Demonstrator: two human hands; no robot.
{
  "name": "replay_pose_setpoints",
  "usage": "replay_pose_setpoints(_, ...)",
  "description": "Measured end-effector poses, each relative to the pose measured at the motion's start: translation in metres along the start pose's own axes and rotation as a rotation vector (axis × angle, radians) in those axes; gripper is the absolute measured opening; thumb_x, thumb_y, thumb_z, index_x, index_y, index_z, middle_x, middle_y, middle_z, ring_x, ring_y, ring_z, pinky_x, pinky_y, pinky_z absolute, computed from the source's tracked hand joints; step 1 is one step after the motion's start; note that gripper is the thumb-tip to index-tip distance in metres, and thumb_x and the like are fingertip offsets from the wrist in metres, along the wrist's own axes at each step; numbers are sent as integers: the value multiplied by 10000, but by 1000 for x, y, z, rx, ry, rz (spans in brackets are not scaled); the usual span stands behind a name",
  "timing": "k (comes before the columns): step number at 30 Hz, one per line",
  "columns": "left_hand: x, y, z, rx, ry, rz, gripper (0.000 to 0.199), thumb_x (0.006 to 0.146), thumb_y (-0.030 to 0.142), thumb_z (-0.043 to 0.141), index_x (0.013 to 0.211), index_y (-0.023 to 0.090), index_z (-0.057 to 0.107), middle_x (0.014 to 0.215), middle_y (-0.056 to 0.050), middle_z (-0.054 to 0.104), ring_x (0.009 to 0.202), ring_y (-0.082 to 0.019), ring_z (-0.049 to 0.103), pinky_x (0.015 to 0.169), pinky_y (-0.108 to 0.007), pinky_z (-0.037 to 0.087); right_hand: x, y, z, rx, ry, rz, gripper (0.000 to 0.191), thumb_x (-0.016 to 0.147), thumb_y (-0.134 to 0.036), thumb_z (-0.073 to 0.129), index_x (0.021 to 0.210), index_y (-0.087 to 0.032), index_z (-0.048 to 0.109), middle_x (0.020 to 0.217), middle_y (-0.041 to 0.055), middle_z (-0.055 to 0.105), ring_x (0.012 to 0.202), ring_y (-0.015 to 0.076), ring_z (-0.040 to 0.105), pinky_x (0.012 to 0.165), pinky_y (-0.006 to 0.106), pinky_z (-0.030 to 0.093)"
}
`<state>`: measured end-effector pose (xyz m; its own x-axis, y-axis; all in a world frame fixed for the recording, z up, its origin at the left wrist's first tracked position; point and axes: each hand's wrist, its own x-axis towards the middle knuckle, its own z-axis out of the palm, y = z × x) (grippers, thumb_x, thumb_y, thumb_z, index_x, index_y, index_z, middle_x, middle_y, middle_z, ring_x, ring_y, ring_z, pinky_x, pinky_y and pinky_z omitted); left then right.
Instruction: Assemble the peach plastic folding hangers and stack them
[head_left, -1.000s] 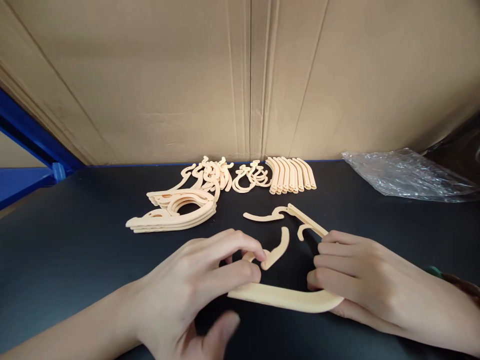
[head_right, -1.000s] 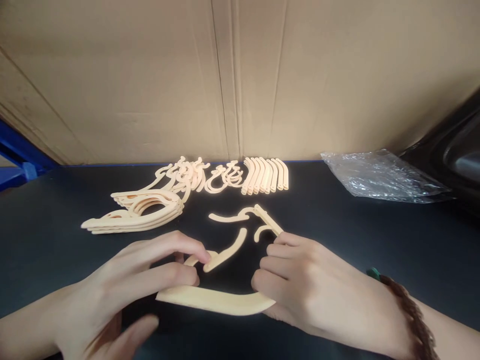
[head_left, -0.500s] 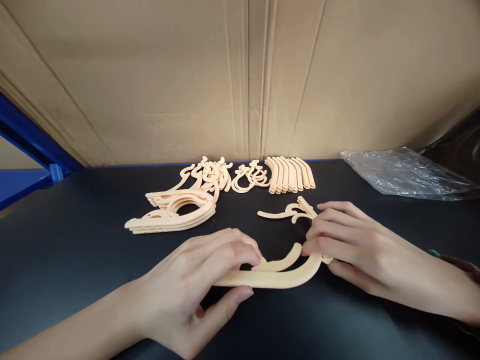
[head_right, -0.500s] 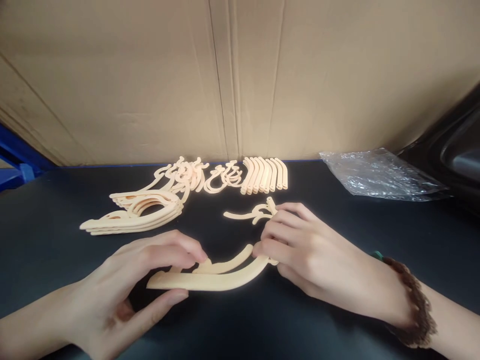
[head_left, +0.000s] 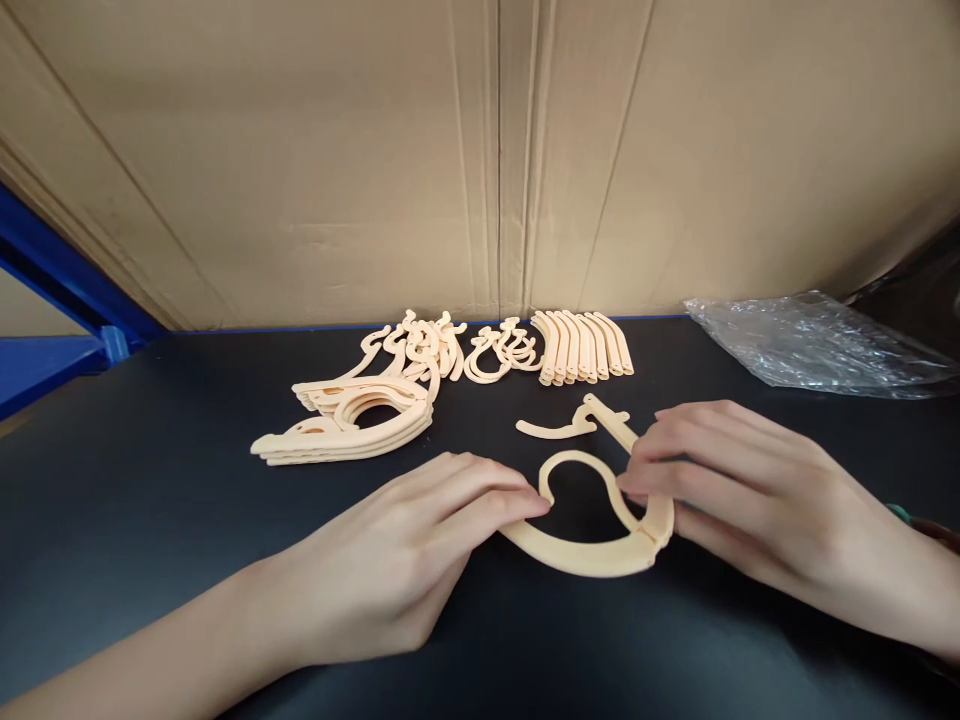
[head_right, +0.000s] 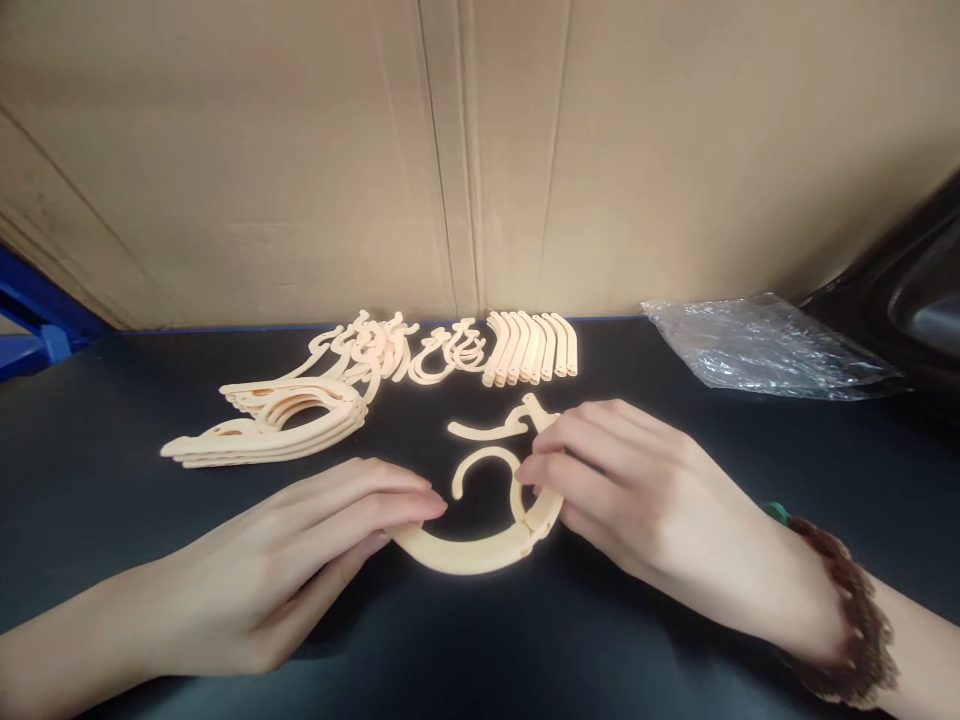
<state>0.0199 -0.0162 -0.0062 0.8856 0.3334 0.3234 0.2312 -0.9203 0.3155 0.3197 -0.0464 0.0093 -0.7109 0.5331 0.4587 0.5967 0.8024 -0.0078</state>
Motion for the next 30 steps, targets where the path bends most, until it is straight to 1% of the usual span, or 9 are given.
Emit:
replay_pose_setpoints(3, 0, -2, 3, 88, 21, 16, 481, 903, -82, 377, 1299, 145, 527, 1315, -92, 584, 1239, -195, 499, 1037, -270, 425, 2, -13, 0, 23, -34, -56, 159, 1002, -133, 478, 1000, -173, 631, 937, 21, 671, 903, 158, 594, 966, 335, 384)
replay_pose_setpoints(5, 2, -4, 4, 138, 66, 24, 403, 945, -53, 379, 1228, 159, 574, 1306, -87, 593, 1267, -203, 481, 1043, -278, 412, 3, -24, 2, 47, -33, -78, 311, 1044, -145, 359, 974, -193, 658, 884, -8, 695, 873, 143, 616, 1042, 330, 339)
replay_pose_setpoints(7, 4, -4, 5, 182, 129, -19, 331, 972, -14, 413, 1168, 174, 602, 1260, -78, 613, 1193, -192, 530, 991, -274, 431, 2, -35, 5, 64, -18, -93, 450, 1059, -125, 244, 989, -203, 682, 848, -21, 719, 852, 132, 643, 1089, 312, 307)
replay_pose_setpoints(10, 6, -4, 4, 225, 209, -94, 239, 999, 57, 460, 1148, 184, 597, 1133, -49, 650, 981, -154, 601, 861, -258, 466, -2, -45, 11, 84, -26, -132, 442, 1046, -113, 259, 1071, -184, 695, 891, -6, 755, 889, 147, 673, 1166, 336, 246)
replay_pose_setpoints(12, 8, -3, 4, 226, 203, -124, 196, 1018, 104, 459, 1143, 185, 586, 1072, -36, 660, 914, -148, 609, 813, -261, 475, -5, -47, 14, 106, -37, -142, 422, 1042, -129, 279, 1113, -174, 693, 941, 6, 770, 925, 163, 684, 1190, 344, 223)
replay_pose_setpoints(18, 9, 8, 8, 170, 194, -271, 189, 983, 304, 577, 1141, 200, 569, 1073, -35, 634, 897, -178, 632, 751, -292, 512, -3, -48, 18, 118, -36, -140, 419, 1037, -134, 288, 1182, -188, 678, 935, 22, 789, 851, 156, 712, 1006, 298, 459)
replay_pose_setpoints(21, 11, 14, 12, 139, 191, -340, 170, 945, 241, 603, 1115, 239, 594, 1131, -18, 616, 951, -182, 637, 762, -295, 522, 2, -49, 19, 132, -42, -153, 419, 1040, -123, 287, 1183, -202, 673, 942, 20, 787, 855, 141, 710, 970, 286, 477)
replay_pose_setpoints(26, 8, 11, 16, 86, 236, -398, 199, 915, 112, 557, 1035, 258, 620, 1076, 18, 642, 982, -160, 636, 803, -276, 514, 5, -38, 16, 122, -125, -112, 421, 1063, -134, 266, 1228, -229, 642, 1029, 8, 761, 970, 128, 688, 1078, 346, 399)
replay_pose_setpoints(30, 4, 4, 15, 103, 229, -349, 297, 935, 34, 471, 1083, 252, 607, 1091, 28, 646, 980, -129, 635, 839, -253, 500, 2, -15, 19, -34, -91, 28, 348, 1027, -165, 420, 1344, -176, 563, 1263, 84, 682, 1172, 208, 623, 1070, 430, 427)
